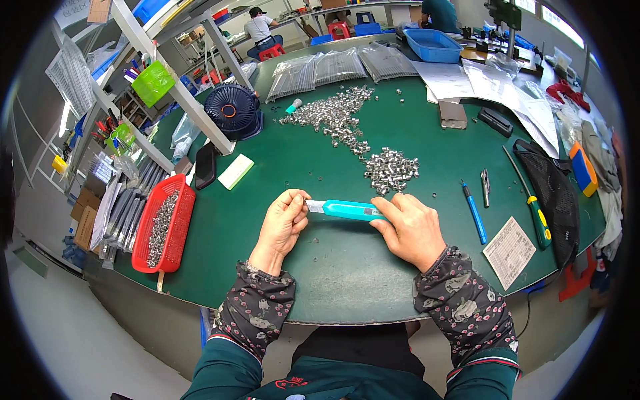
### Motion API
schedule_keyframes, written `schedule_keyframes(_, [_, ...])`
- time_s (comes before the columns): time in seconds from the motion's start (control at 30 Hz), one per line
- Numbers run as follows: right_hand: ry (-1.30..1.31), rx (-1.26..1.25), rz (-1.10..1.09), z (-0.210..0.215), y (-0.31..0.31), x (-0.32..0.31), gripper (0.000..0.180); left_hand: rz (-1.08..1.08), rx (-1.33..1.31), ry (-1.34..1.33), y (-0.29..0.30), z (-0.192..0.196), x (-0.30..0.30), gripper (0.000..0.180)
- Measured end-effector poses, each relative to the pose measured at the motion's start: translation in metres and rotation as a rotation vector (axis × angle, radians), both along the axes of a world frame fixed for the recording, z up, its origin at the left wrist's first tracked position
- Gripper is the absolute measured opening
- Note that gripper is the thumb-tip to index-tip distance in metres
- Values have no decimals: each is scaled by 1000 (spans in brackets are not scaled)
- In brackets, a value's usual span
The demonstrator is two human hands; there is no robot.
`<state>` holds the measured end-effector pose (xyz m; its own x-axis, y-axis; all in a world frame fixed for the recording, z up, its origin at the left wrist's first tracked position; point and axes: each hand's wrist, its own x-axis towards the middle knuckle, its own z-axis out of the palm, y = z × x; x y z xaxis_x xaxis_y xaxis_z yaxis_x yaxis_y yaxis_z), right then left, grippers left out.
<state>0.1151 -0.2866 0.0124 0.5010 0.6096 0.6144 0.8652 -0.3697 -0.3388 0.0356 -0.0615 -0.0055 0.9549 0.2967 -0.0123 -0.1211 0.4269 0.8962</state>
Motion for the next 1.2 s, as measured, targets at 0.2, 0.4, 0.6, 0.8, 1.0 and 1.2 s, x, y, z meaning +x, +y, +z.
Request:
schedule_keyframes(0.2, [-53,-3,-17,-1,1,-1,30,19,10,7,0,0,-1,14])
schedule_keyframes(0.4, [-82,-5,-22,-2,2,0,31,29,51,10,0,0,-1,15])
schedule_keyframes(0.6, [-92,-10,-24,-1,1,0,31,30,70,20,0,0,0,14])
schedule_keyframes(0.8, [-97,-8,-23,-1,2,0,32,36,78,27,0,0,0,15])
schedule_keyframes(1.0, [-99,-20,-22,-1,2,-1,32,34,82,39,0,0,-2,17])
schedule_keyframes(1.2, [-112,-21,-25,-1,3,1,33,19,83,50,0,2,-1,19])
